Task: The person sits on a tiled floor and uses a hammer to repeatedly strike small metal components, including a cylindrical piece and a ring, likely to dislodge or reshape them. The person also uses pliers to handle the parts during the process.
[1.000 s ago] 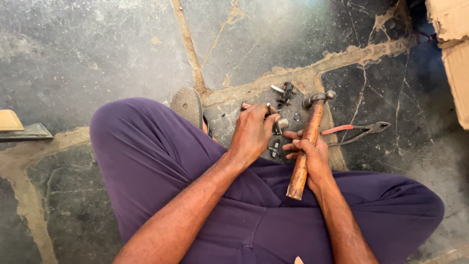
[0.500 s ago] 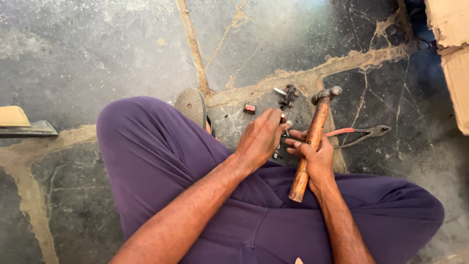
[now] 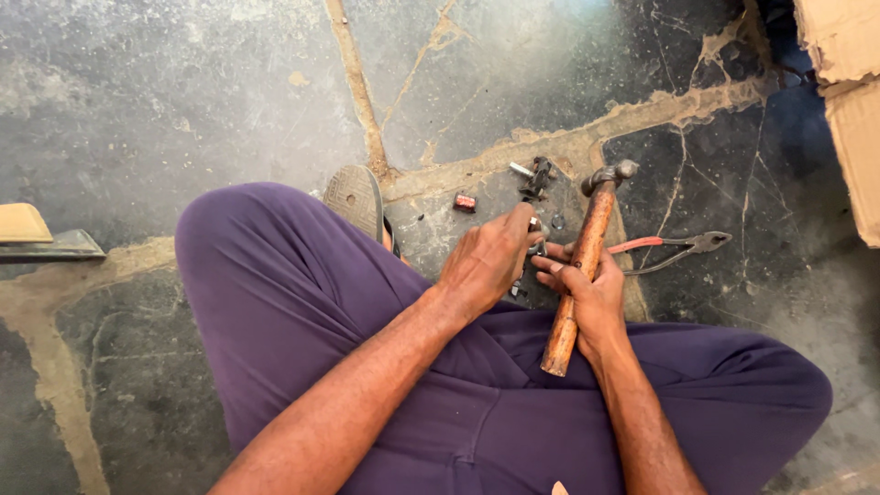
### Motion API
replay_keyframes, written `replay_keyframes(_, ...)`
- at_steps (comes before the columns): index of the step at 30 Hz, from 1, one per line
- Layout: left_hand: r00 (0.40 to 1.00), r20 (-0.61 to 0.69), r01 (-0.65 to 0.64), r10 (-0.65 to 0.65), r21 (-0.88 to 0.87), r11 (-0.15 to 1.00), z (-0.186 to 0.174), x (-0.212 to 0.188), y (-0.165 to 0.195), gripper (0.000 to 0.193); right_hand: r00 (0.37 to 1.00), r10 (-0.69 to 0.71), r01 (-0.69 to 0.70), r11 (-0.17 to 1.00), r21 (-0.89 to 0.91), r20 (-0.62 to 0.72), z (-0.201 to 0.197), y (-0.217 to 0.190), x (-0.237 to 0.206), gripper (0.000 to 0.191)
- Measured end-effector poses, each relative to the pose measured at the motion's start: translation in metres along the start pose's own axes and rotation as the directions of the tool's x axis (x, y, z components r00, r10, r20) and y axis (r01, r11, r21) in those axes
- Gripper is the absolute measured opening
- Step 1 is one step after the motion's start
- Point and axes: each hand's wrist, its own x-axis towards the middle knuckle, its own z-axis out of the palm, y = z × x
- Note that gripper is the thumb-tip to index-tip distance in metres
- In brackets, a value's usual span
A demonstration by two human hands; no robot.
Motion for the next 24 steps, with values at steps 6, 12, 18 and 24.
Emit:
replay_keyframes(6,1.0,0.016,0.015,-0.015,0.034,0.999,0.0007,0.0001,-0.0017,0.019,1.0,-0.01,0.01,1.0,-0.005,0.007,-0.0009,0.0018,0.001,0.029)
replay_keyframes(12,1.0,0.002,0.002,-0.002,0.015,1.0,0.001,-0.0009,-0.0019,0.015,1.0,-0.011,0.011,1.0,0.001,0.007,-0.0009,0.0018,0.0011,0.029)
replay_keyframes(18,0.999,0.04,-0.021,0.02,0.022,1.0,-0.0005,-0.0008,-0.0016,0.017,1.0,-0.019,0.019,0.999,-0.047,0.012,0.002,-0.0005,-0.001,0.029)
replay_keyframes(24,0.997,0.075,-0.012,0.013,-0.014,1.0,-0.0017,-0.0007,-0.0054,0.014,0.999,-0.028,0.031,0.998,-0.056,0.047,0.0042,-0.0026,-0.0037,0.029)
